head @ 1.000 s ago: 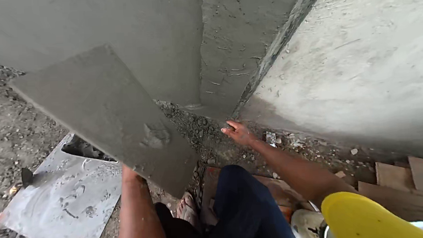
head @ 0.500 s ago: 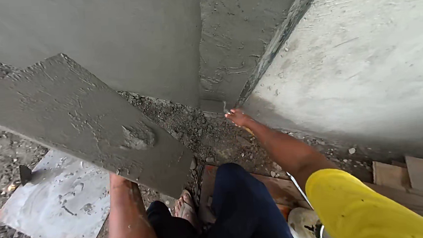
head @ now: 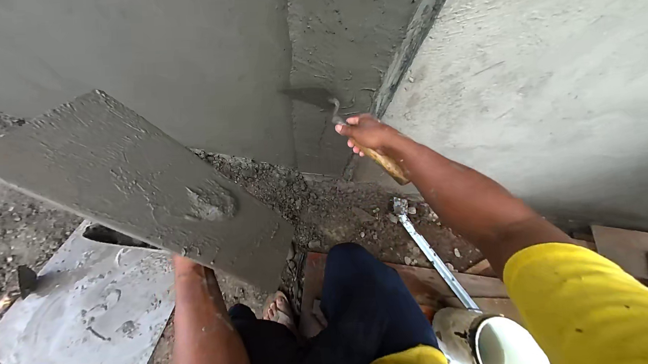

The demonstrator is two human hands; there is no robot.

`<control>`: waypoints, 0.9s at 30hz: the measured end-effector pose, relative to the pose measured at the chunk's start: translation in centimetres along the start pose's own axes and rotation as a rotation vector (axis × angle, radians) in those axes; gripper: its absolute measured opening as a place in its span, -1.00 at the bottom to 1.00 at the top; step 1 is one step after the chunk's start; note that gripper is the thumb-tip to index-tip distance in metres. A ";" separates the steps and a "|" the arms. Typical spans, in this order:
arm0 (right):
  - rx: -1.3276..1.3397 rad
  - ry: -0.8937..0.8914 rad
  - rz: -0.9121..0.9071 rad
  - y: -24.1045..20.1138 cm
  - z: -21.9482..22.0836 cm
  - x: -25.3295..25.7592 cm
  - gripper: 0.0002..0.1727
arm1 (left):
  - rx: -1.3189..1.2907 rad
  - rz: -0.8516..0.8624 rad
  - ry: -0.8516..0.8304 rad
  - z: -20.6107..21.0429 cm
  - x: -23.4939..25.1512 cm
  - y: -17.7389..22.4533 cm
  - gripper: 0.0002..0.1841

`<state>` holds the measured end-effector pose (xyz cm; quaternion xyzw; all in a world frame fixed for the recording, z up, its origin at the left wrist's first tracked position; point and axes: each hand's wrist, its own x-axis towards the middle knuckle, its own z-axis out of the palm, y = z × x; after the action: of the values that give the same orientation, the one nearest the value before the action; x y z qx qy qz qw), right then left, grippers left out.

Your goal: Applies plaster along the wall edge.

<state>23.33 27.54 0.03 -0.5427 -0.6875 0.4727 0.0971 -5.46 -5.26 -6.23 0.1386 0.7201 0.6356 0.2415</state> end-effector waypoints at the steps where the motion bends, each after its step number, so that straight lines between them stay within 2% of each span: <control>1: 0.026 0.016 -0.031 -0.9 -0.6 -0.6 -0.47 | 0.011 -0.007 0.003 0.3 0.1 0.2 -0.60; 3: 0.077 0.069 -0.102 -2.5 -1.6 -2.0 -0.52 | 0.041 -0.032 -0.011 1.1 0.4 0.7 -0.59; 5: 0.115 0.144 -0.198 -3.2 -2.2 -3.1 -0.54 | 0.090 0.025 -0.050 1.7 1.3 -0.5 -0.56; 8: 0.183 0.252 -0.395 -1.7 -1.9 -4.7 -0.54 | 0.121 0.036 -0.098 3.3 1.9 -0.6 -0.57; 10: 0.152 0.258 -0.495 1.2 -0.2 -6.7 -0.53 | 0.091 0.010 -0.127 4.5 2.0 -0.5 -0.60; 12: 0.008 0.211 -0.523 5.9 2.8 -8.8 -0.57 | 0.064 -0.025 -0.169 5.2 1.9 -0.5 -0.60; 13: -0.058 0.167 -0.549 8.5 4.5 -9.3 -0.59 | 0.051 -0.049 -0.182 5.5 1.6 -0.2 -0.59; 15: -0.162 0.021 -0.622 13.2 7.8 -9.8 -0.51 | 0.004 -0.075 -0.181 6.1 1.1 0.2 -0.61; 17: -0.244 -0.064 -0.705 15.4 10.3 -9.6 -0.44 | -0.007 -0.099 -0.192 6.4 0.4 0.5 -0.60; 18: -0.262 -0.068 -0.710 15.2 11.1 -9.4 -0.42 | 0.011 -0.123 -0.191 6.7 -0.1 1.0 -0.60; 21: -0.221 0.055 -0.712 11.9 11.9 -8.0 -0.46 | 0.122 -0.171 -0.266 7.5 -0.8 1.8 -0.66; 23: -0.174 0.221 -0.860 10.7 11.4 -6.5 -0.54 | 0.155 -0.146 -0.356 7.4 -0.6 1.3 -0.69; 25: -0.172 0.329 -0.943 10.6 10.2 -5.4 -0.53 | 0.209 -0.076 -0.406 6.5 -0.1 0.7 -0.68; 27: -0.203 0.415 -0.938 12.2 9.2 -4.3 -0.51 | 0.317 0.059 -0.395 4.6 1.2 -0.2 -0.60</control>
<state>27.05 18.54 -12.43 -0.2653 -0.8654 0.1919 0.3793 -4.01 -0.81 -7.02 0.3172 0.7452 0.4822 0.3340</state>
